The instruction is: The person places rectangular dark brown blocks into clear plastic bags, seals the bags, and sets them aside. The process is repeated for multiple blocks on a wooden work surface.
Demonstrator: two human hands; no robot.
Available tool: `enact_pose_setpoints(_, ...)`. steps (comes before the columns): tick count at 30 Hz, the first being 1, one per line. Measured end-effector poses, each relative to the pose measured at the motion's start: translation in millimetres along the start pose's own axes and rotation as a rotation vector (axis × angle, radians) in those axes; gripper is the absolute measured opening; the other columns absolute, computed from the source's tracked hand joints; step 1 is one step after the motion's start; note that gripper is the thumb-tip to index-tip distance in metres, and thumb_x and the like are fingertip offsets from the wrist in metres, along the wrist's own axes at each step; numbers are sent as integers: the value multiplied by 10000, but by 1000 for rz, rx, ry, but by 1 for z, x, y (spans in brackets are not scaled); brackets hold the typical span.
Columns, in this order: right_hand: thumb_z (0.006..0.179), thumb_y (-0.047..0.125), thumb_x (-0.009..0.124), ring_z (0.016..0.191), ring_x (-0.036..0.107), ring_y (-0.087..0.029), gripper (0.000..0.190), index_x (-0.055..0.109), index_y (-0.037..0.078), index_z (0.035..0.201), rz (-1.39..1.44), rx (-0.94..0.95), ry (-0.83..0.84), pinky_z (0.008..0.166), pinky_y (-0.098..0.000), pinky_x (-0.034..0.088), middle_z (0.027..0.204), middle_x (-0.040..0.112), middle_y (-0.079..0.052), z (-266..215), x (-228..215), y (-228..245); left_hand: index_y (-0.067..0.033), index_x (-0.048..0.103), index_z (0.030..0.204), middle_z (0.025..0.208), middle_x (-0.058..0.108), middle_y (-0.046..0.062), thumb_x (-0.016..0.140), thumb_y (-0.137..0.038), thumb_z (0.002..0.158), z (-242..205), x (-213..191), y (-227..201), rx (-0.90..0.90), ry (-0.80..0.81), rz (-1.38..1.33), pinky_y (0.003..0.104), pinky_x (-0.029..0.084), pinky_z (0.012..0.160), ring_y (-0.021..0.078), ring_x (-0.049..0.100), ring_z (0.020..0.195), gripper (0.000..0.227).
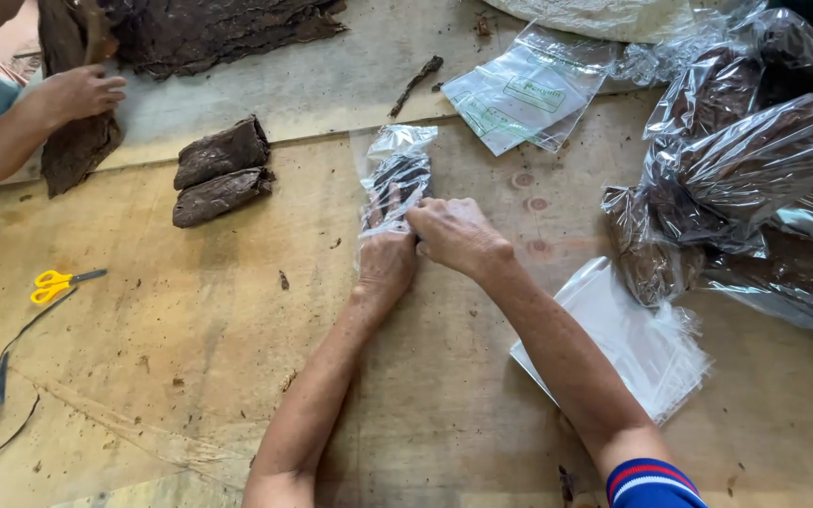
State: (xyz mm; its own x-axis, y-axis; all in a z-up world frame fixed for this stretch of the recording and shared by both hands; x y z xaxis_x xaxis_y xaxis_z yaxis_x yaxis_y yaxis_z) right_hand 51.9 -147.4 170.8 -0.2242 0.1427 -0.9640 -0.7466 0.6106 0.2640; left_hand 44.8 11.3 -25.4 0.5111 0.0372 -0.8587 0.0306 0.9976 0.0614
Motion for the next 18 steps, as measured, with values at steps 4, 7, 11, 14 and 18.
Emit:
enact_pose_setpoints(4,856,224,727,839,778,-394,131,729,126,943,-56,-23,-5,724,-533,605,879,750,-123,16,29,-1,-245,563,644,540,623,31,567,-260,813,8,-49,-22,41,43,-13,479,522,492,304,682,535,170)
enact_pose_setpoints(7,866,213,732,908,773,-407,162,703,168,1020,-25,-61,70,771,-533,600,931,762,-149,-3,2,15,-217,492,1569,1751,175,153,624,-397,875,23,-102,-41,33,140,177,607,128,1255,469,84,1575,729)
enact_pose_setpoints(11,873,195,731,980,763,-401,146,743,175,1017,-62,-116,118,848,-544,603,966,773,-146,-11,-6,23,-442,154,1663,1779,36,-5,547,-457,1023,42,-102,-55,-118,299,262,577,111,1275,379,17,1607,752)
enact_pose_setpoints(14,873,174,718,967,764,-403,126,740,168,997,-89,-160,97,842,-553,604,948,774,-159,-8,6,13,-597,164,1590,1777,15,-60,517,-408,1039,57,-77,-64,-345,387,241,669,65,1230,390,-36,1604,681)
enact_pose_setpoints(18,870,85,628,908,778,-386,126,729,152,905,-137,-189,58,786,-542,606,884,779,-147,-21,-3,24,-717,300,1468,1758,22,-175,429,-389,1056,69,-51,-57,-491,366,133,655,141,1224,292,25,1621,541)
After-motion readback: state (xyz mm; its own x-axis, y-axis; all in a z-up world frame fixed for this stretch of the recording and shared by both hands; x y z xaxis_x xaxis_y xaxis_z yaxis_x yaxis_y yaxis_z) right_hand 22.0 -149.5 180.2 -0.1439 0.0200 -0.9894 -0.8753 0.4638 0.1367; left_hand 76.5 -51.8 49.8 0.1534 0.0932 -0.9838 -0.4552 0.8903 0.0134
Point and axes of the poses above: each hand's wrist, its own z-axis towards the middle knuckle, its own x-axis out of the palm, y = z × x, the point moved 4 cm from there along z, towards the middle knuckle
